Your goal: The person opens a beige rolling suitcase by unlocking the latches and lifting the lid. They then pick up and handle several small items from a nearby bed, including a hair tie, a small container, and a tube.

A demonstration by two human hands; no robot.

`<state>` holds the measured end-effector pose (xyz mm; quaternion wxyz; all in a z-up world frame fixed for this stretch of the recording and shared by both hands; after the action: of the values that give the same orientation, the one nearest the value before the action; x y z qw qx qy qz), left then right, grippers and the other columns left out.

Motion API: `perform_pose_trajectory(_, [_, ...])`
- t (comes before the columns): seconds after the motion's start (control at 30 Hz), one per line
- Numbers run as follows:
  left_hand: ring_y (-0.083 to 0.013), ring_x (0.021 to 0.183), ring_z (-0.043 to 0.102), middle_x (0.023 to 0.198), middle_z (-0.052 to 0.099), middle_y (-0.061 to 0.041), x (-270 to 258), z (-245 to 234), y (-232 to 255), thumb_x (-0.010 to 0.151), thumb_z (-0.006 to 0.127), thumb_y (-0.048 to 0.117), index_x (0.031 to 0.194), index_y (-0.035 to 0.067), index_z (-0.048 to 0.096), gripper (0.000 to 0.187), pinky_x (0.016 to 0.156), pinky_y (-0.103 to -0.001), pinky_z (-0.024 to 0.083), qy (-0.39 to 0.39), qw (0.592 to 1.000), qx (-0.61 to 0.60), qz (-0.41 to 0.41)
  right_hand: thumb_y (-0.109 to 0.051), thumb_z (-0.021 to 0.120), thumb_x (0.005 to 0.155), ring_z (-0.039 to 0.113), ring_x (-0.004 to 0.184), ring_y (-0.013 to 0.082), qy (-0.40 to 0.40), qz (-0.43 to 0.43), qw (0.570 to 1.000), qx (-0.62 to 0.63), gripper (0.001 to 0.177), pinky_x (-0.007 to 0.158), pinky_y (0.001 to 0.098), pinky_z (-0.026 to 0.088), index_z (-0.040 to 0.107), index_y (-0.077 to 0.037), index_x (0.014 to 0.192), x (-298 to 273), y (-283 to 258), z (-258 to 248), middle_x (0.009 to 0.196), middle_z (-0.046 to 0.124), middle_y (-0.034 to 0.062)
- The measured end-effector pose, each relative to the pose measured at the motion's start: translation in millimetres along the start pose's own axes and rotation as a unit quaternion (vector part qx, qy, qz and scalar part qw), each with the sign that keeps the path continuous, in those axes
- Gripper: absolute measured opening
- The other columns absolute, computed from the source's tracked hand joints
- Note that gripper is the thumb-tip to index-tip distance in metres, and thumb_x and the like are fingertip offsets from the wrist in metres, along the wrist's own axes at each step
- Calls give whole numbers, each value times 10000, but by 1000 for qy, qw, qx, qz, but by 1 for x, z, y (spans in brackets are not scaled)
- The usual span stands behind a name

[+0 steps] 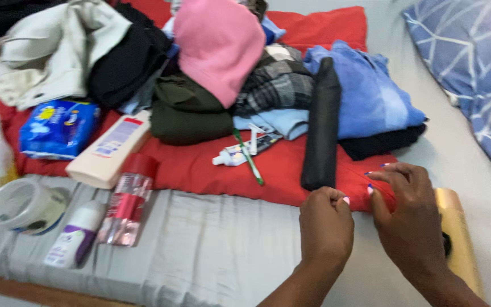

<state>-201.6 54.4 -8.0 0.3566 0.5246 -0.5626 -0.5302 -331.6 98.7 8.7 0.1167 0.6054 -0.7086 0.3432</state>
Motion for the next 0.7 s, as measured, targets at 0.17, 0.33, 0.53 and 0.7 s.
perform_pose_trajectory(0.17, [-275,801,720,851,723,-136,11,-61,2,929,607,166,941,-1,698,191,768,-402,542,45,999,2,-17,-64,688,873,605,1183,356,-19,-40,996,84,272,997,450,494,690,-51,1145,18,-58,26,1217,587,172])
perform_pose_trajectory(0.33, [-277,791,725,836,725,-140,11,-127,7,911,608,155,926,-11,692,186,767,-400,551,100,995,-14,-2,-56,678,862,598,1172,370,-54,-76,986,137,264,990,460,484,692,-27,1124,31,-124,48,1217,593,191])
perform_pose_trajectory(0.53, [-291,979,685,1089,675,-140,13,-199,4,923,585,154,1051,18,670,205,852,-417,528,163,987,8,2,-54,676,843,587,1189,373,-94,-101,971,195,306,999,470,473,690,-41,1149,45,-208,77,1237,599,178])
perform_pose_trajectory(0.7, [-288,1109,635,1214,614,-137,6,-272,-5,935,593,160,1171,28,597,271,933,-422,498,213,976,43,11,-57,661,865,596,1186,354,-126,-111,962,214,285,986,464,483,699,-65,1147,53,-284,97,1239,594,165])
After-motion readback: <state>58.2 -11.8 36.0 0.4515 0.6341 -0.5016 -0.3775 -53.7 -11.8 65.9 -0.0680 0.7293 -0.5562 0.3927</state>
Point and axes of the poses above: each hand's wrist, its own x-axis towards the middle knuckle, its own z-axis out of the palm, y = z × x, the point moved 3 cm from there along x, towards the middle knuckle
